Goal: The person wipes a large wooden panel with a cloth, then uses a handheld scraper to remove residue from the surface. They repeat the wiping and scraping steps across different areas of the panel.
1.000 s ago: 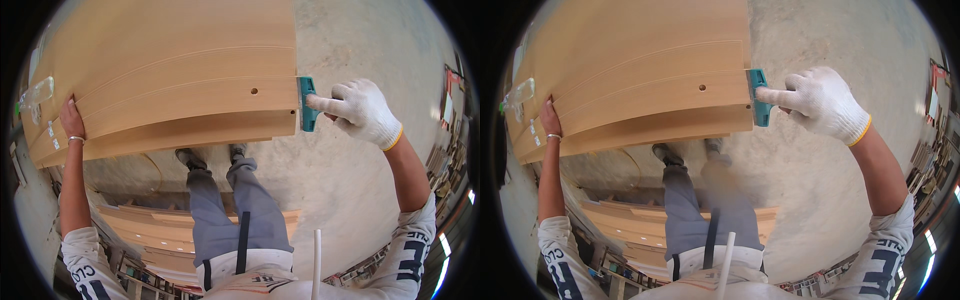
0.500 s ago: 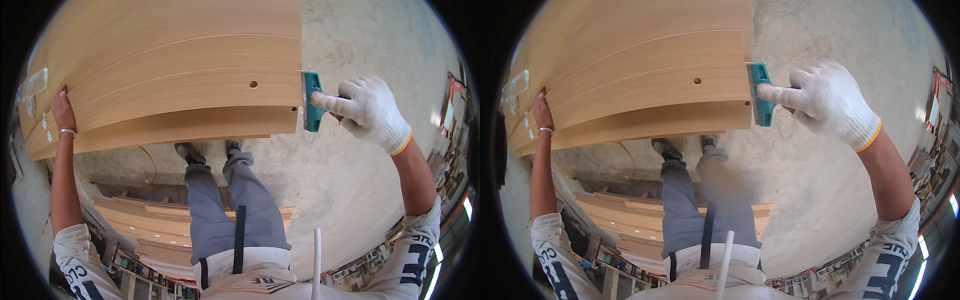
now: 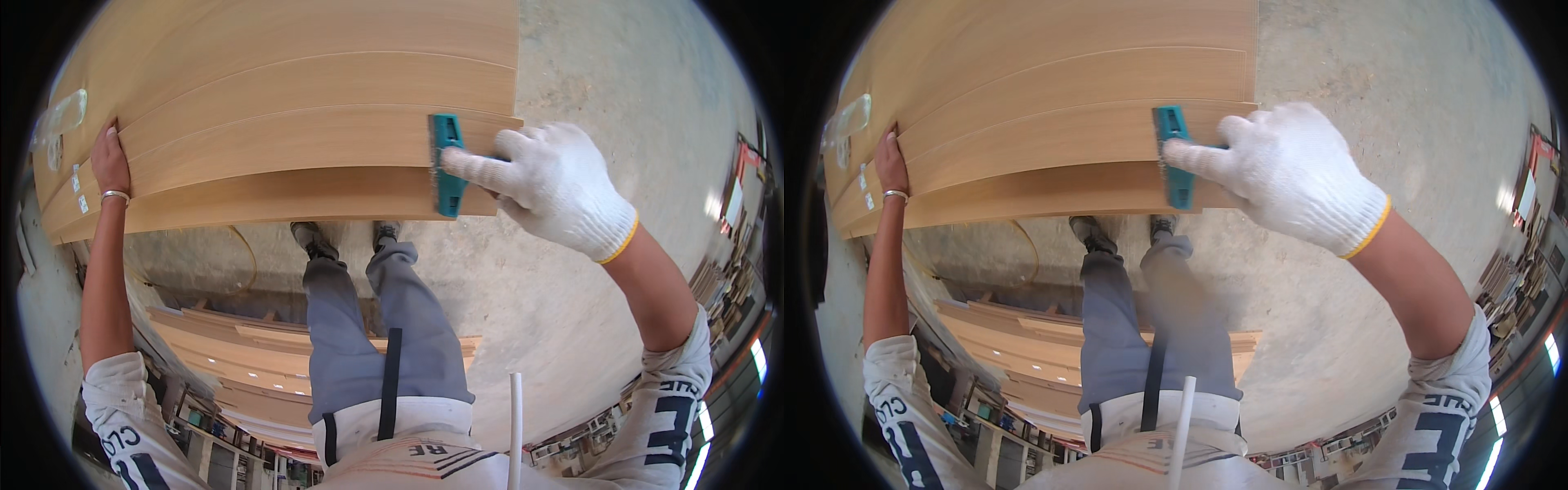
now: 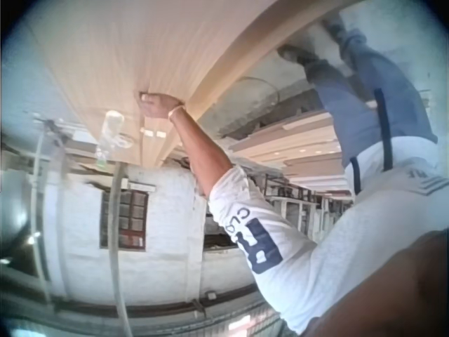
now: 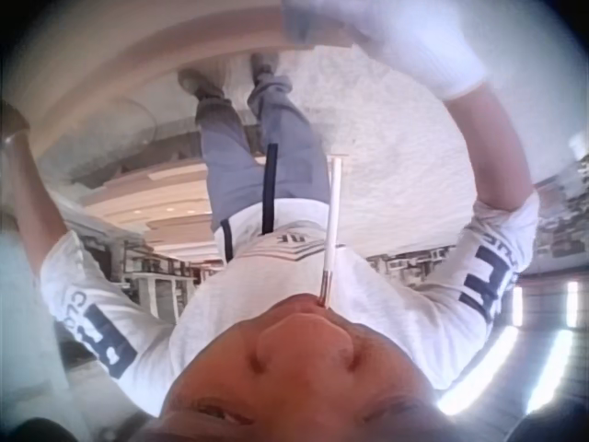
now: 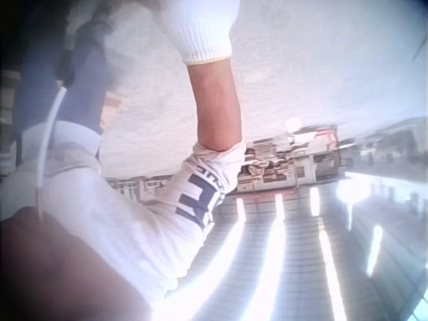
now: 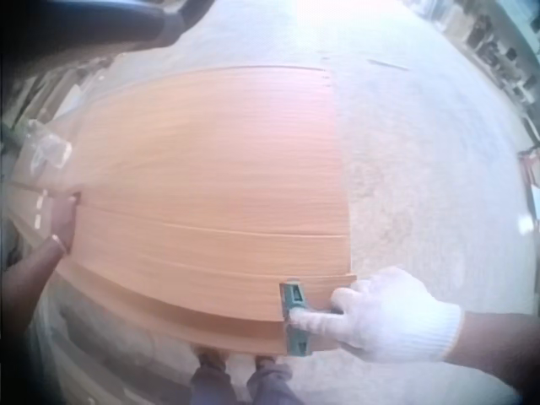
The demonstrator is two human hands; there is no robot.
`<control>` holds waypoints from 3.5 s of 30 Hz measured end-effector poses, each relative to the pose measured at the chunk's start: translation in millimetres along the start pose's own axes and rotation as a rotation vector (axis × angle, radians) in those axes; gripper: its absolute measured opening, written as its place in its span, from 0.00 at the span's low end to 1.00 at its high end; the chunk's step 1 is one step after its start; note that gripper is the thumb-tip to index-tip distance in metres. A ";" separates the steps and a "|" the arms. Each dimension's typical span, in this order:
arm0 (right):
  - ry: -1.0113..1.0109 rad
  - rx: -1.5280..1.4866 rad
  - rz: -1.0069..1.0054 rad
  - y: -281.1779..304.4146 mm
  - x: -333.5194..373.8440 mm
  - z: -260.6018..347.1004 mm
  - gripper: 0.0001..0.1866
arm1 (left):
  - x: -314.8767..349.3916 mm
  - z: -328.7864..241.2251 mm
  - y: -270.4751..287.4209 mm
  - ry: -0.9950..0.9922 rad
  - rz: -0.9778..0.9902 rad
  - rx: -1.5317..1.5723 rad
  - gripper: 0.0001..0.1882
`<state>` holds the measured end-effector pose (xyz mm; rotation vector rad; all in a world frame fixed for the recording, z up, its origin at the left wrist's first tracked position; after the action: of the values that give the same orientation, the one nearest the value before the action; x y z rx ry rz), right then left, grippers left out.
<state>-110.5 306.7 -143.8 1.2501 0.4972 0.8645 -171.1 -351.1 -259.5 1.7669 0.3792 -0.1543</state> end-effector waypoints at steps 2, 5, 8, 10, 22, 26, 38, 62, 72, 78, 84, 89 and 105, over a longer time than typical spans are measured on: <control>0.007 -0.018 -0.016 1.1 -10.2 7.2 0.25 | -2.7 -1.5 -0.2 -0.021 -0.002 -0.024 0.23; -0.005 0.037 -0.016 9.3 -2.1 4.6 0.26 | -0.9 2.6 0.8 -0.047 -0.006 -0.084 0.23; -0.105 0.046 0.011 13.2 41.8 -16.4 0.35 | -3.0 6.1 -0.9 -0.075 -0.024 -0.115 0.23; -0.105 0.049 0.007 13.3 56.7 -20.8 0.36 | -4.9 10.1 -2.1 -0.093 -0.011 -0.135 0.24; -0.102 0.000 -0.001 1.0 25.1 2.5 0.36 | -6.6 27.1 -9.4 -0.029 -0.012 -0.068 0.24; -0.088 -0.032 -0.021 5.7 25.4 1.0 0.37 | -8.0 30.4 -7.7 -0.044 0.006 -0.093 0.25; -0.138 -0.015 -0.013 1.3 17.8 14.4 0.25 | -5.4 24.2 -10.2 -0.046 -0.006 -0.124 0.26; -0.137 -0.056 -0.033 1.2 23.2 11.3 0.28 | -5.7 25.4 -6.9 -0.061 -0.005 -0.157 0.27; -0.074 -0.051 -0.012 -0.7 -29.6 31.1 0.28 | -1.9 -2.9 -3.1 -0.017 0.006 -0.148 0.26; -0.111 -0.034 0.001 4.2 -0.9 18.1 0.25 | 0.3 -1.0 -3.9 -0.021 -0.028 -0.183 0.25; -0.098 -0.039 -0.006 3.8 -13.4 30.4 0.23 | 0.0 -2.5 -5.0 -0.029 -0.034 -0.196 0.25; -0.078 -0.023 0.000 -2.5 -38.9 44.1 0.20 | 3.7 -11.2 -5.2 -0.043 -0.057 -0.202 0.25; -0.121 0.016 0.006 7.5 -7.5 24.6 0.31 | 4.5 -13.3 -7.4 -0.012 -0.053 -0.221 0.25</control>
<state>-98.9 286.3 -130.9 1.3107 0.4042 0.7857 -170.7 -336.1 -264.7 1.5385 0.4181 -0.1546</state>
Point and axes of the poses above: each hand's wrist, its own x-axis away from the middle knuckle, its own y-axis out of the back of the hand, z = x × y, the point moved 3 cm from there along -x, towards the middle knuckle, and after that the axes turned 9 degrees about -z, right-handed, at the moved point
